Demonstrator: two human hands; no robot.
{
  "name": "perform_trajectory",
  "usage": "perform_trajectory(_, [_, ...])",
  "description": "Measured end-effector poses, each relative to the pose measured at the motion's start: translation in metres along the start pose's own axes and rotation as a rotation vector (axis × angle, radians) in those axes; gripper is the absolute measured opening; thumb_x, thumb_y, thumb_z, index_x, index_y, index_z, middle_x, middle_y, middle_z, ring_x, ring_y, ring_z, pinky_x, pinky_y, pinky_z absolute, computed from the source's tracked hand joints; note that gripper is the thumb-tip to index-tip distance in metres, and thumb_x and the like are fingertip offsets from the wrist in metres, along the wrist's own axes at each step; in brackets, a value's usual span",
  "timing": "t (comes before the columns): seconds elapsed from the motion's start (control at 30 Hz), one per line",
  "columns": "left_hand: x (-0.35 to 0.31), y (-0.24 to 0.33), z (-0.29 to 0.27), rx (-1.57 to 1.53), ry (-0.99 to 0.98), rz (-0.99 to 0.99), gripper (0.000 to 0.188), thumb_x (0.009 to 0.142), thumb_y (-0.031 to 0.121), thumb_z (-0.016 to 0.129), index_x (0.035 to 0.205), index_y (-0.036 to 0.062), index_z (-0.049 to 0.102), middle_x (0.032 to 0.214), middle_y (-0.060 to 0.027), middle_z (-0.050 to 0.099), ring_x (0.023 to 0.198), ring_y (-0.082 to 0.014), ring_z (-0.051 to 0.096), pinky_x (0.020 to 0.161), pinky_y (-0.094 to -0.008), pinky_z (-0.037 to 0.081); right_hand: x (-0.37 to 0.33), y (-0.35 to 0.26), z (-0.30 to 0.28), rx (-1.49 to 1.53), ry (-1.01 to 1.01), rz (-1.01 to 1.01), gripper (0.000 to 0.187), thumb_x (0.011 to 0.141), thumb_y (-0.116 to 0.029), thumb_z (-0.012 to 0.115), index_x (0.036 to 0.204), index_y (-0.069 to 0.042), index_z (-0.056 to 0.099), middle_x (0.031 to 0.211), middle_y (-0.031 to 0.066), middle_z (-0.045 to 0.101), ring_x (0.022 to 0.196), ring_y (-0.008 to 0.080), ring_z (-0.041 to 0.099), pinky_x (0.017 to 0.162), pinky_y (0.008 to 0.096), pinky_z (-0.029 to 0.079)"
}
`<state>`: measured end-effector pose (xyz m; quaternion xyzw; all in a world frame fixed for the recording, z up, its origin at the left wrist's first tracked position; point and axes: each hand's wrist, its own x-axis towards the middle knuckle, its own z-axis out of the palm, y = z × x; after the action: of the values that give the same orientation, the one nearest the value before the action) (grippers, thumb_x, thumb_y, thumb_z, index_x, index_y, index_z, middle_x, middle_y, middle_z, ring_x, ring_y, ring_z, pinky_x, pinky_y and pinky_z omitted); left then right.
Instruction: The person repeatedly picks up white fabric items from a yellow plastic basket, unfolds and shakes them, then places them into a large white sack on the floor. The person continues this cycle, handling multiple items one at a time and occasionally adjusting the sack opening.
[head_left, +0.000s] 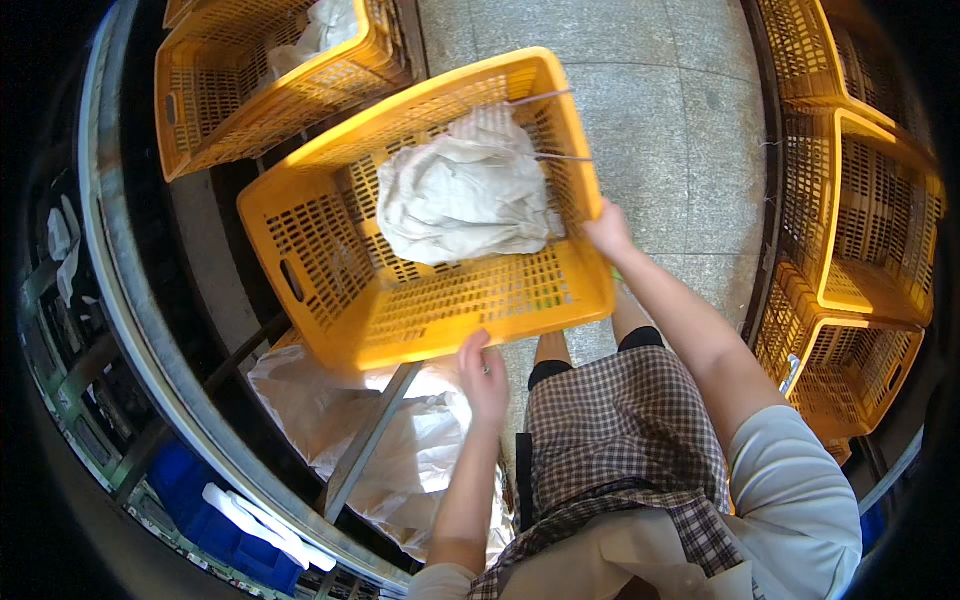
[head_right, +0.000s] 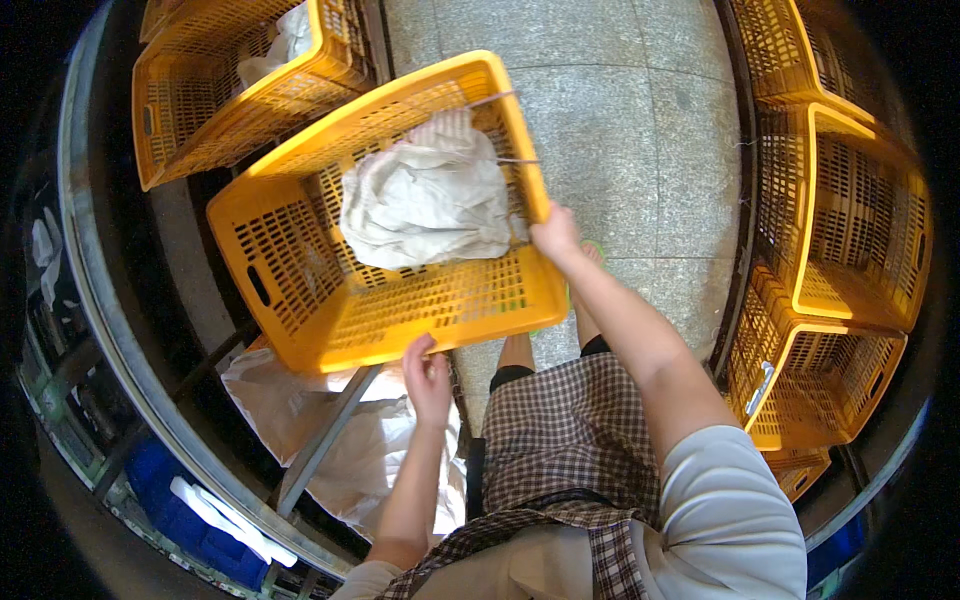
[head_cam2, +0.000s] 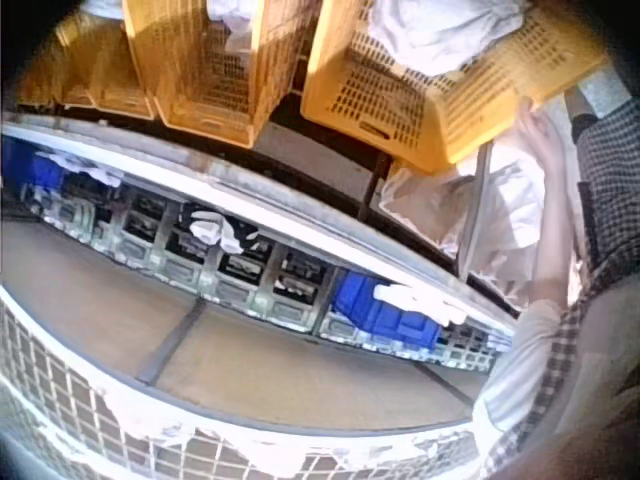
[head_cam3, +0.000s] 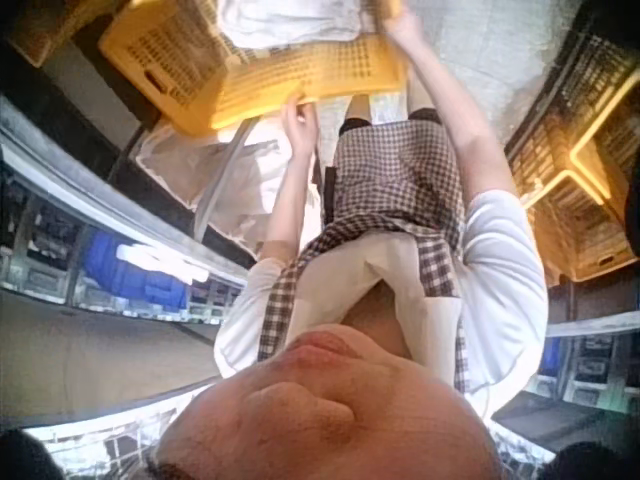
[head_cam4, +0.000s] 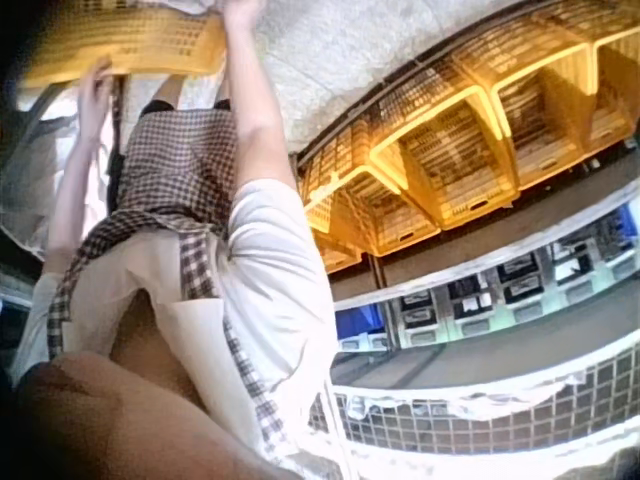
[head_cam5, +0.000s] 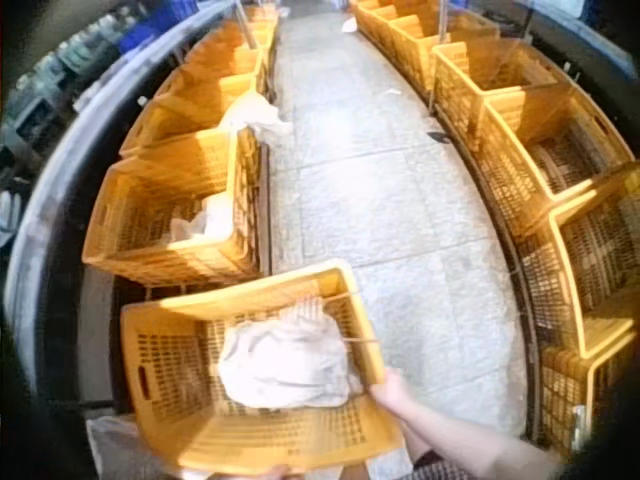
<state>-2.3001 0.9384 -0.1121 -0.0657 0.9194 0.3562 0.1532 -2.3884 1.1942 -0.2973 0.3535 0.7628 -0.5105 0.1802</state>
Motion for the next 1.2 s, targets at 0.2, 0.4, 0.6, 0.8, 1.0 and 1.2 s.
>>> perform_trajectory(0.2, [0.129,-0.017,0.041,0.251,-0.028,0.246,0.039,0.084,0.008,0.055,0.122,0.0046,0.047,0.129,-0.0193,0.042,0.122,-0.0357,0.038,0.101,-0.0406,0.033,0.038,0.092,-0.083,0.147,0.192,0.200,0.023,0.075,-0.015,0.059,0.096,-0.004,0.062,0.082,0.0150,0.066,0.075,0.0272,0.063,0.068,0.0368,0.049])
perform_trajectory(0.4, [0.255,-0.052,0.112,0.424,-0.223,0.018,0.062,0.080,0.034,0.064,0.133,0.0130,0.039,0.141,-0.0246,0.027,0.130,-0.0375,0.028,0.105,-0.0421,0.028,0.043,0.123,-0.106,0.196,0.196,0.363,0.026,0.071,-0.004,0.057,0.097,-0.001,0.058,0.081,0.0073,0.062,0.071,0.0186,0.059,0.067,0.0312,0.048])
perform_trajectory(0.6, [0.323,-0.088,0.184,0.121,-0.168,-0.204,0.082,0.077,0.018,0.064,0.139,-0.0011,0.015,0.128,-0.0282,0.041,0.113,-0.0344,0.048,0.091,-0.0399,0.043,0.019,0.117,-0.095,0.067,0.633,0.056,0.042,0.073,-0.006,0.060,0.114,-0.001,0.048,0.101,0.0097,0.056,0.095,0.0196,0.052,0.086,0.0311,0.041])
perform_trajectory(0.8, [0.238,-0.020,0.145,-1.037,-0.526,-0.400,0.051,0.075,0.001,0.044,0.126,-0.0028,0.040,0.113,-0.0172,0.055,0.098,-0.0255,0.058,0.082,-0.0369,0.052,-0.019,0.037,-0.069,0.546,0.125,-0.008,0.046,0.084,-0.011,0.059,0.125,-0.004,0.039,0.124,0.0117,0.046,0.117,0.0205,0.042,0.096,0.0325,0.035])
perform_trajectory(1.0, [0.072,0.054,0.040,-0.303,-1.309,-0.143,0.051,0.078,0.015,0.069,0.123,0.0029,0.049,0.116,-0.0112,0.057,0.110,-0.0223,0.051,0.096,-0.0348,0.039,0.049,0.008,-0.051,1.598,-0.421,0.590,0.055,0.083,-0.028,0.060,0.126,0.001,0.041,0.123,0.0193,0.050,0.117,0.0317,0.046,0.095,0.0432,0.041])
perform_trajectory(1.2, [0.029,0.055,-0.004,0.518,-1.214,-0.028,0.059,0.074,0.008,0.060,0.130,0.0056,0.041,0.116,-0.0202,0.053,0.104,-0.0339,0.053,0.090,-0.0429,0.042,0.047,-0.019,-0.076,1.311,-0.586,0.551,0.052,0.068,0.000,0.048,0.120,0.004,0.046,0.105,0.0183,0.060,0.097,0.0302,0.060,0.084,0.0435,0.050])
